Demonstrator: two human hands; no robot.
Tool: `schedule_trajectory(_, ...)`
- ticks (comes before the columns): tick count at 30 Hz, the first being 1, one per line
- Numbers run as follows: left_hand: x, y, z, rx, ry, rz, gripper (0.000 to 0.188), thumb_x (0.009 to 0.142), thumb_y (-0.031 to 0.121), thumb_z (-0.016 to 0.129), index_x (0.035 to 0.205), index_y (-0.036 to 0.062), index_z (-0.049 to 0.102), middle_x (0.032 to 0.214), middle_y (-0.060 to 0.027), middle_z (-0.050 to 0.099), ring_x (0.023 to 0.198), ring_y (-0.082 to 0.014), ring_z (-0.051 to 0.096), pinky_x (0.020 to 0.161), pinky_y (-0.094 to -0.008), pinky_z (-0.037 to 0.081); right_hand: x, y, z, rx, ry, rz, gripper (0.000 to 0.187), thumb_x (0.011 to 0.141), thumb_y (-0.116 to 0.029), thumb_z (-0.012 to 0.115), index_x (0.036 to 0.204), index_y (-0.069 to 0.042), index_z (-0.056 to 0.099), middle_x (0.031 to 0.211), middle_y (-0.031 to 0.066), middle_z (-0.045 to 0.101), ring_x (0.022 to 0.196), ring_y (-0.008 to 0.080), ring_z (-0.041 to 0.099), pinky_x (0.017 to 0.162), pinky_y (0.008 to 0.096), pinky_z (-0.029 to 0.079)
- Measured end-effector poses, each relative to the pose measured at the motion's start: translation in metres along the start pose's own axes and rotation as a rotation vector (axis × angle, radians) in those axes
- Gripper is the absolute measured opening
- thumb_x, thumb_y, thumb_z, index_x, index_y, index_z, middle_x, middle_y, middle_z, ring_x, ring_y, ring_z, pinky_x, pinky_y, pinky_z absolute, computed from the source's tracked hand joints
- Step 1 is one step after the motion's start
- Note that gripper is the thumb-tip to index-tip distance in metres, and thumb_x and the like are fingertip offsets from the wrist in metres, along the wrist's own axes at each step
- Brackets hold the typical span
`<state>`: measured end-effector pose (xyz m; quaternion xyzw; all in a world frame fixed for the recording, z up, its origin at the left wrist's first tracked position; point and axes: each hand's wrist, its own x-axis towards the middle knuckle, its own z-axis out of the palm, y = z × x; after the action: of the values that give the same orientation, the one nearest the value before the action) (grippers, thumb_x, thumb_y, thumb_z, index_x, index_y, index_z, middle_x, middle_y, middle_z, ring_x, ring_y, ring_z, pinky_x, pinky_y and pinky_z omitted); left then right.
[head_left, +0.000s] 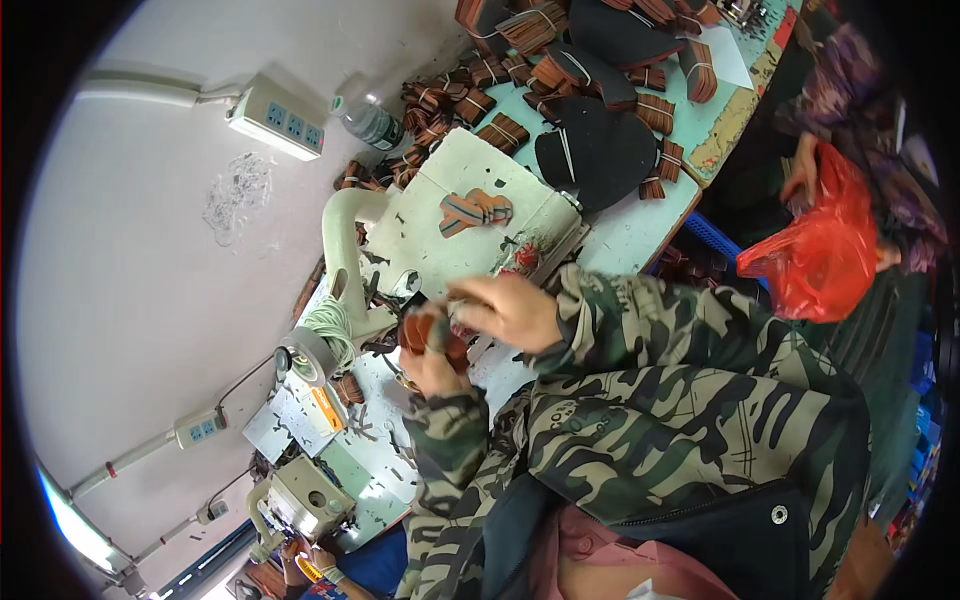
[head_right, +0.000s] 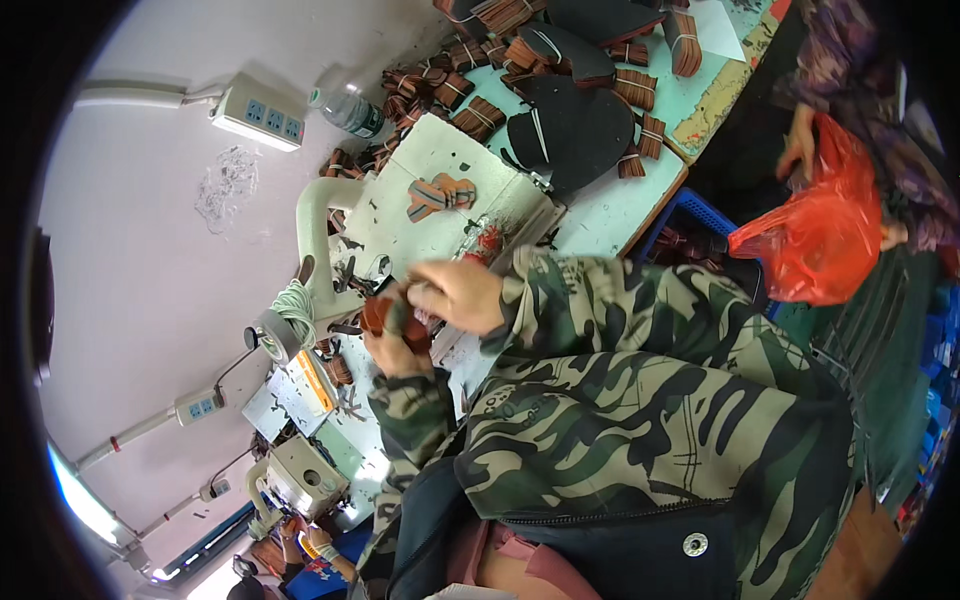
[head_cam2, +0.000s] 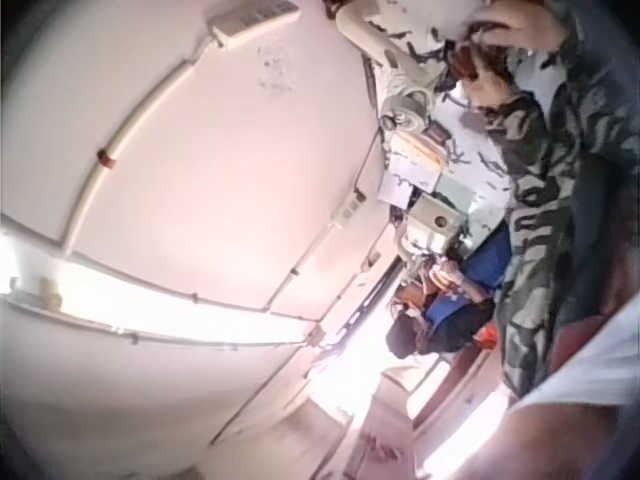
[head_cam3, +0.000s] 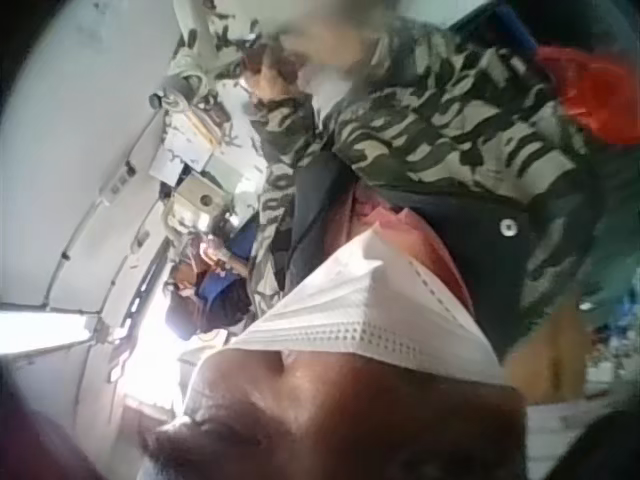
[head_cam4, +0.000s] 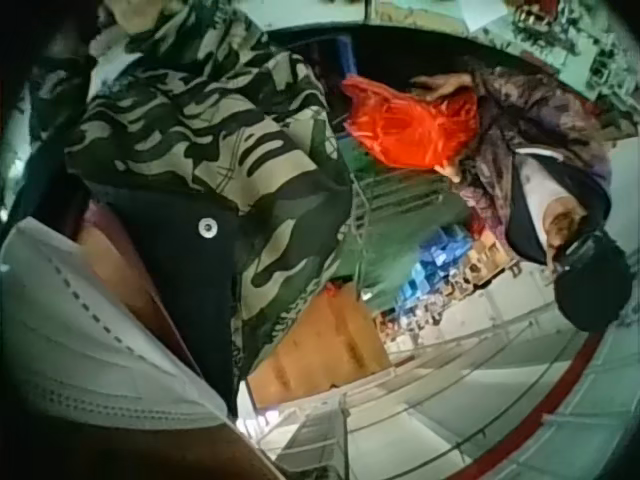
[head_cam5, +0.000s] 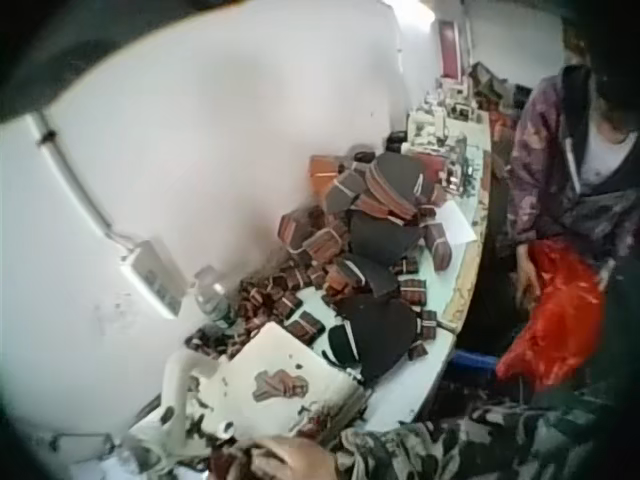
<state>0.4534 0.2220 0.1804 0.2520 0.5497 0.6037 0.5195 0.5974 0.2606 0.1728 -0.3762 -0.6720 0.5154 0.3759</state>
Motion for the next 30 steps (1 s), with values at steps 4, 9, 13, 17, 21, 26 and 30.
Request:
schedule_trajectory(4,0.024,0.005,0.018,0.009,-0.099,0.141,0.019,0.078,0.011,0.068,0.089,-0.0022,0.062,0.116,-0.0192,0.058,0.107,-0.0249,0.056,0.088,-0.0340,0.047,0.004,-0.010,0.010,0.525,-0.214,0.279,0.035,0.089,-0.020,0.055,0.117,0.001,0.051,0.093,0.0119,0.061,0.084,0.0210,0.060,0.075,0.0307,0.047)
schedule_trajectory(9,0.038,-0.016,0.001,-0.015,-0.245,0.085,0.065,0.079,0.008,0.065,0.134,-0.0035,0.032,0.131,-0.0215,0.044,0.118,-0.0321,0.048,0.097,-0.0377,0.040,0.015,0.011,-0.009,-0.222,-0.016,-0.074,0.029,0.078,-0.015,0.064,0.105,-0.008,0.056,0.083,0.0095,0.057,0.070,0.0276,0.059,0.063,0.0370,0.047)
schedule_trajectory(13,0.044,-0.010,-0.014,0.417,-0.204,0.342,0.081,0.070,-0.007,0.065,0.139,-0.0018,0.023,0.139,-0.0249,0.034,0.129,-0.0322,0.035,0.106,-0.0373,0.029,0.030,0.006,0.004,-0.727,-0.087,0.080,0.034,0.071,-0.014,0.068,0.099,-0.008,0.049,0.102,0.0135,0.047,0.082,0.0362,0.058,0.067,0.0455,0.048)
schedule_trajectory(17,0.046,-0.023,-0.027,0.491,-0.216,0.454,0.078,0.070,-0.004,0.065,0.137,-0.0055,0.024,0.136,-0.0267,0.038,0.127,-0.0330,0.039,0.102,-0.0359,0.035,0.030,0.015,0.019,-0.694,0.021,-0.021,0.035,0.068,-0.010,0.068,0.098,-0.007,0.050,0.104,0.0143,0.046,0.084,0.0375,0.056,0.069,0.0450,0.048)
schedule_trajectory(21,0.040,-0.018,-0.029,0.575,-0.257,0.435,0.080,0.069,0.000,0.066,0.137,-0.0064,0.023,0.133,-0.0296,0.039,0.126,-0.0344,0.040,0.103,-0.0366,0.035,0.031,0.018,0.027,-0.681,0.035,-0.006,0.038,0.069,-0.010,0.068,0.102,-0.007,0.050,0.101,0.0132,0.050,0.088,0.0369,0.056,0.071,0.0440,0.048)
schedule_trajectory(26,0.036,-0.016,-0.020,0.232,-0.142,0.506,0.068,0.076,0.005,0.066,0.134,-0.0049,0.030,0.126,-0.0228,0.048,0.118,-0.0273,0.048,0.096,-0.0329,0.040,0.032,0.023,0.035,-0.613,0.095,-0.103,0.036,0.072,-0.013,0.068,0.104,-0.008,0.052,0.100,0.0143,0.051,0.085,0.0376,0.057,0.071,0.0443,0.048)
schedule_trajectory(30,0.027,-0.020,-0.023,-0.423,-0.074,-0.042,0.033,0.086,0.018,0.064,0.110,-0.0013,0.054,0.097,-0.0058,0.060,0.084,-0.0124,0.054,0.074,-0.0284,0.044,0.017,-0.014,0.065,-0.405,0.262,-0.266,0.031,0.074,-0.013,0.065,0.102,-0.005,0.054,0.095,0.0161,0.053,0.085,0.0386,0.055,0.072,0.0406,0.047)
